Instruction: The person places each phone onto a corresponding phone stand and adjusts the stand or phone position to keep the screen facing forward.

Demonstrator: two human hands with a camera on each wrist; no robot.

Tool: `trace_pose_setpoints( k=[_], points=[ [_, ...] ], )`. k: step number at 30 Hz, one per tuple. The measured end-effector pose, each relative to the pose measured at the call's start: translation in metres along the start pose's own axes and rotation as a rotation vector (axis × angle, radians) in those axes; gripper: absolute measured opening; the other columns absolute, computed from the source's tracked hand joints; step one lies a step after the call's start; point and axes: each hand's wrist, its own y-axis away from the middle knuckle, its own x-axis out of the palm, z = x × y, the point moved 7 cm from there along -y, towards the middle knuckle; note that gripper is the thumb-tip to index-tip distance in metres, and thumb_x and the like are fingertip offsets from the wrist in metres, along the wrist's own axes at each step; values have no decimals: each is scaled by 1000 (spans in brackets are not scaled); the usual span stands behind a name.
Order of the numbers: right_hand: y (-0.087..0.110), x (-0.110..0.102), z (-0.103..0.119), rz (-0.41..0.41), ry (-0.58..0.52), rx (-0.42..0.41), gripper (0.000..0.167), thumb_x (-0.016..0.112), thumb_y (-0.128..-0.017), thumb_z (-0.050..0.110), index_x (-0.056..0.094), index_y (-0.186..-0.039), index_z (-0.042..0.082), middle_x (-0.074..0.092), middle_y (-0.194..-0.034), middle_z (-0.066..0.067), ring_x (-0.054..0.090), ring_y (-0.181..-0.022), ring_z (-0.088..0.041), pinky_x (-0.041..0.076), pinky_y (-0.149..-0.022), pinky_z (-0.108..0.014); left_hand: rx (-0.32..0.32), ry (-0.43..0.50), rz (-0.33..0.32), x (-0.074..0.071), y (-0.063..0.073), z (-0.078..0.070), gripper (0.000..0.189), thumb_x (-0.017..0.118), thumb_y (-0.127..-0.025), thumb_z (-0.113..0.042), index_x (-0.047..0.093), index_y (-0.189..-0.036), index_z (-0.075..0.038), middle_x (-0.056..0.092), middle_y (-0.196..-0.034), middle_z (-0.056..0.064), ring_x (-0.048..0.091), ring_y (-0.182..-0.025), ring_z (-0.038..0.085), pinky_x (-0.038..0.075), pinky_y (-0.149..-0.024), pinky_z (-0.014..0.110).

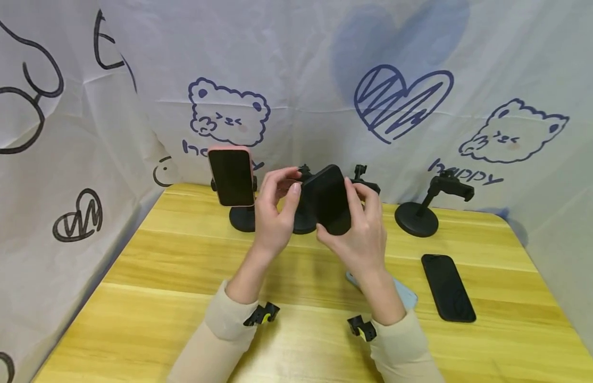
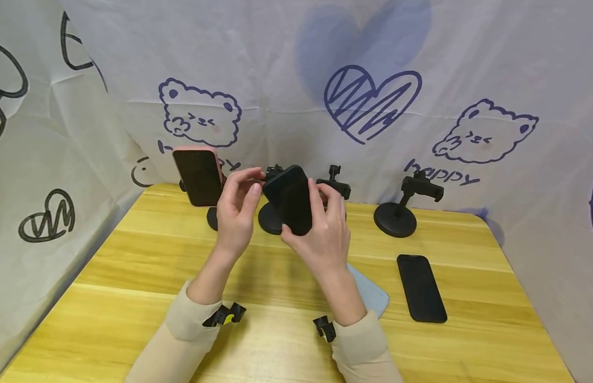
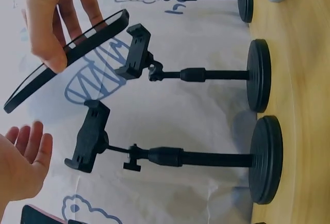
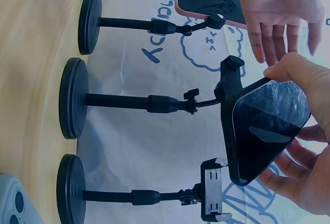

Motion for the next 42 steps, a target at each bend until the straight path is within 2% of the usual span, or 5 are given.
trace_pose_setpoints(
  k=[8, 18, 28, 34, 42],
  points=[
    [0, -2, 0, -33, 2, -11, 94, 95, -68, 23, 53, -150, 1, 55, -130, -26, 56, -118, -41, 59, -87, -53, -92, 71, 96, 16, 10, 5, 31, 62, -101, -4, 57, -129, 8, 62, -116, 24, 64, -101, 31, 57, -91, 31],
    [3, -2, 0, -48, 15, -19, 95, 95, -69, 25, 52, -150, -1, 55, -130, -26, 57, -115, -41, 59, -86, -52, -176, 149, 119, 22, 17, 10, 24, 65, -98, 0, 59, -120, 9, 64, -111, 25, 68, -95, 29, 60, -79, 23],
    [1, -3, 2, -62, -4, -29, 96, 96, -71, 22, 50, -152, -1, 52, -132, -27, 55, -114, -41, 57, -92, -51, -111, 130, 103, 20, 13, 2, 16, 67, -98, 4, 60, -112, 9, 64, -106, 24, 69, -95, 32, 63, -74, 29],
    [-1, -4, 4, 2, -212, 6, 94, 93, -78, 10, 42, -157, 0, 50, -141, -26, 54, -124, -39, 53, -100, -51, -92, 80, 80, 9, 6, -4, 17, 68, -97, 4, 62, -112, 10, 65, -103, 24, 69, -94, 30, 61, -70, 23],
    [0, -3, -7, 133, -494, 254, 62, 73, -97, 3, 49, -155, 5, 62, -139, -17, 65, -120, -30, 58, -97, -34, -96, 13, 97, -8, -2, -7, 23, 71, -96, 3, 67, -118, 9, 69, -107, 22, 70, -98, 31, 63, -78, 27]
  ],
)
